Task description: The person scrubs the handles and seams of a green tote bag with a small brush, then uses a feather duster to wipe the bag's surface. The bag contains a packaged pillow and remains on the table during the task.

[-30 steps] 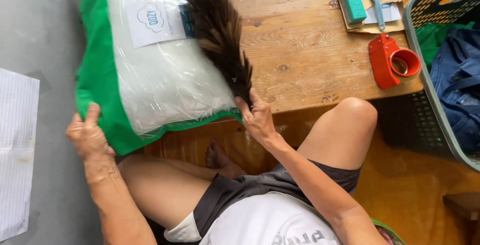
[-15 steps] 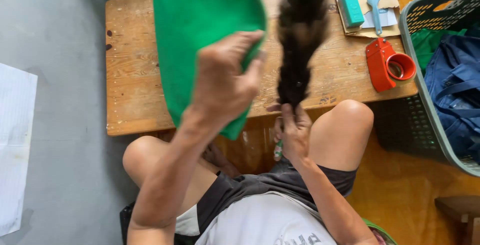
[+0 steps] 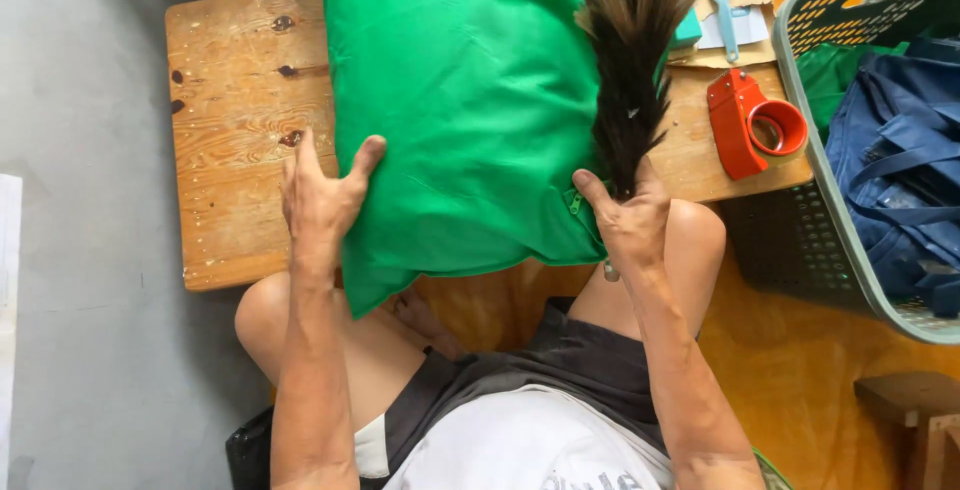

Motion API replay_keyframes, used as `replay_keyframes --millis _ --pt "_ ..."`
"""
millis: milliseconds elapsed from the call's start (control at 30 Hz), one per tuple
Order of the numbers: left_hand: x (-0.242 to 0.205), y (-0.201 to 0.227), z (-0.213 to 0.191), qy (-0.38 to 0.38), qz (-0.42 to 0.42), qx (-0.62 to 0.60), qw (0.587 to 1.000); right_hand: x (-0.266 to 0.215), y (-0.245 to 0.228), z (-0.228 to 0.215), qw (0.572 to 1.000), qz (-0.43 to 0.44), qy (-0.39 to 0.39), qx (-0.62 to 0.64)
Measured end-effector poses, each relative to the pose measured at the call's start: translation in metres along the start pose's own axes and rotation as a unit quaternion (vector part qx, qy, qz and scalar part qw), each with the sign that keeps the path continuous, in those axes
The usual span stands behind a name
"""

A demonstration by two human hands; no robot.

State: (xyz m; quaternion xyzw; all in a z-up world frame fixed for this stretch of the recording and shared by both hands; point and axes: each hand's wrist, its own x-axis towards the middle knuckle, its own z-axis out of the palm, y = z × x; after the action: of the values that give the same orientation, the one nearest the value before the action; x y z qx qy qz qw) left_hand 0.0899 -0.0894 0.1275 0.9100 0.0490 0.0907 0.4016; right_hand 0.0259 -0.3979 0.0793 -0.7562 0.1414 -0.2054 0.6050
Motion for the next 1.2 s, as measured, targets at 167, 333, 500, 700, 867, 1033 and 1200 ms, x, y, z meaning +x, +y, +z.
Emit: replay_keyframes --millis 167,333,500,700,867,1033,1200 --pt "-0.025 -0.015 0.007 -0.121 -0.334 -0.328 0.875 0.042 0.024 0.035 1.0 0.008 -0.014 0.0" --pt "0.004 -0.133 0.081 0.012 -0.213 -0.308 0.927 0.104 0.038 0.056 0.994 -0.104 -0.017 -0.037" --pt "-0.02 -0.074 0.047 0.001 -0.225 -0.353 0.908 0.072 0.031 0.032 0.927 -0.326 0.042 -0.183" --pt "-0.095 -0.137 0.071 0.008 -0.287 -0.557 0.779 -0.112 0.041 0.054 0.912 -0.329 -0.105 -0.223" --pt "-0.12 -0.266 0.12 -0.05 -0.455 -0.395 0.796 -0.145 0.094 0.073 0.894 -0.299 -0.18 -0.283" --pt "-0.105 -0.125 0.065 0.031 -0.281 -0.52 0.806 -0.106 0.125 0.031 0.963 -0.09 -0.028 -0.251" --pt "-0.109 -0.113 0.057 0.03 -0.268 -0.537 0.8 -0.142 0.126 0.055 0.934 -0.142 -0.071 -0.321"
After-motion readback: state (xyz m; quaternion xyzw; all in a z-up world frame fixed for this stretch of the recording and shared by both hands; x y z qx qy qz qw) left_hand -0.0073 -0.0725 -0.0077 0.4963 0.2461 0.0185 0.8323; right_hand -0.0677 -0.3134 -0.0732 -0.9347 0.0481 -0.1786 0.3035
